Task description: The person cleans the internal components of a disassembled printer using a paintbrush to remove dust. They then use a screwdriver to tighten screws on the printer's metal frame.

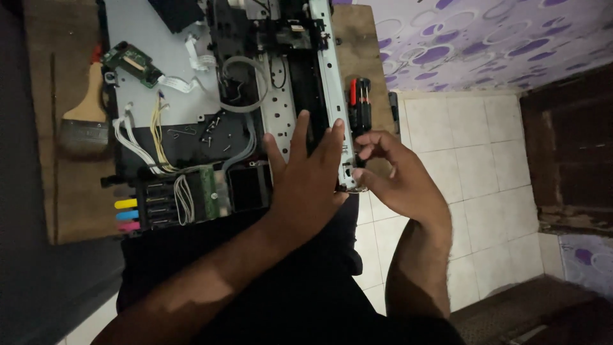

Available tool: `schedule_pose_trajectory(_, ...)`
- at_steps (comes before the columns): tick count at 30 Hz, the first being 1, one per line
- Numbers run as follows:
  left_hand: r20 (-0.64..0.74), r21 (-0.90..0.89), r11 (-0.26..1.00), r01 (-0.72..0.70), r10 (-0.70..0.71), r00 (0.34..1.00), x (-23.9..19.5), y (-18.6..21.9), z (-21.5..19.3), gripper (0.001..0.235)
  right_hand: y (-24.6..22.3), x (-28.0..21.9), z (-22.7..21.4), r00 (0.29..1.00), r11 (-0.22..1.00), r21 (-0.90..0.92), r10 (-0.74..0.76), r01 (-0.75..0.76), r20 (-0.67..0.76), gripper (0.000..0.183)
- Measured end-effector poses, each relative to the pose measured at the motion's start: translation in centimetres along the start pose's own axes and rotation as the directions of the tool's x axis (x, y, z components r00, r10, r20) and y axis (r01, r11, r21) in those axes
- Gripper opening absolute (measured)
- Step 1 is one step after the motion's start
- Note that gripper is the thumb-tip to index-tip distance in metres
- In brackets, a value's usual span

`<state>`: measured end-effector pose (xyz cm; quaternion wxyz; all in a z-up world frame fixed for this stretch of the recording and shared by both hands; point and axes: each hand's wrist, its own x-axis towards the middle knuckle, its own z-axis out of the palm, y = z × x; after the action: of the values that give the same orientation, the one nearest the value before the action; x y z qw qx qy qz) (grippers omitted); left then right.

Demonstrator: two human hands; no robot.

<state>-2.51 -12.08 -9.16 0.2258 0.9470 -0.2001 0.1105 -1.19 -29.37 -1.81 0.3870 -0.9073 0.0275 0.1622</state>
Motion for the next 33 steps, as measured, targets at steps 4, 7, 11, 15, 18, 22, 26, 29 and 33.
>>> schedule_pose_trajectory(4, -0.001, 0.044, 0.999, -0.008, 0.008, 1.000, -0.2, 0.2, -0.2, 0.131, 1.0, -0.2, -0.3, 0.994, 0.993, 0.025, -0.113, 0.114, -0.007, 0.040)
schedule_pose_trajectory(7, 0.002, 0.056, 0.998, -0.017, 0.017, 1.000, 0.0, 0.3, -0.6, 0.131, 1.4, -0.3, -0.1, 0.983, 0.983, 0.016, -0.182, 0.183, -0.019, 0.038)
schedule_pose_trajectory(11, 0.001, 0.054, 0.998, -0.023, 0.023, 1.000, 0.0, 0.2, -0.7, 0.132, 1.8, -0.1, 0.1, 0.979, 0.976, 0.084, -0.196, 0.201, -0.056, 0.034)
schedule_pose_trajectory(15, -0.041, 0.072, 0.997, -0.035, 0.038, 0.998, -0.1, 0.2, -0.3, 0.134, 2.2, -0.2, 0.2, 0.974, 0.966, 0.123, -0.219, 0.226, -0.067, 0.029)
schedule_pose_trajectory(18, -0.021, 0.059, 0.997, -0.055, 0.056, 0.998, -0.2, -0.1, -0.4, 0.139, 3.2, 0.0, 0.2, 0.987, 0.971, 0.179, -0.149, 0.158, -0.066, 0.029)
schedule_pose_trajectory(22, 0.016, 0.111, 0.992, -0.056, 0.054, 0.998, 0.3, 0.2, -0.6, 0.125, 3.7, -0.1, 0.1, 0.985, 0.961, 0.215, -0.162, 0.172, -0.064, 0.029)
schedule_pose_trajectory(26, 0.017, 0.116, 0.992, -0.042, 0.041, 0.999, 0.1, 0.1, -0.8, 0.130, 4.6, -0.3, -0.3, 0.966, 0.932, 0.274, -0.201, 0.239, -0.162, 0.026)
schedule_pose_trajectory(29, 0.008, 0.179, 0.983, -0.041, 0.041, 0.999, 0.2, 0.0, -1.3, 0.141, 5.1, -0.4, -0.2, 0.953, 0.929, 0.317, -0.100, 0.193, -0.288, 0.028)
schedule_pose_trajectory(33, 0.126, -0.141, 0.989, -0.035, 0.053, 0.991, 1.6, -1.7, -5.5, 0.136, 8.3, 1.0, 0.1, 0.927, 0.852, 0.508, 0.079, 0.128, -0.366, 0.025)
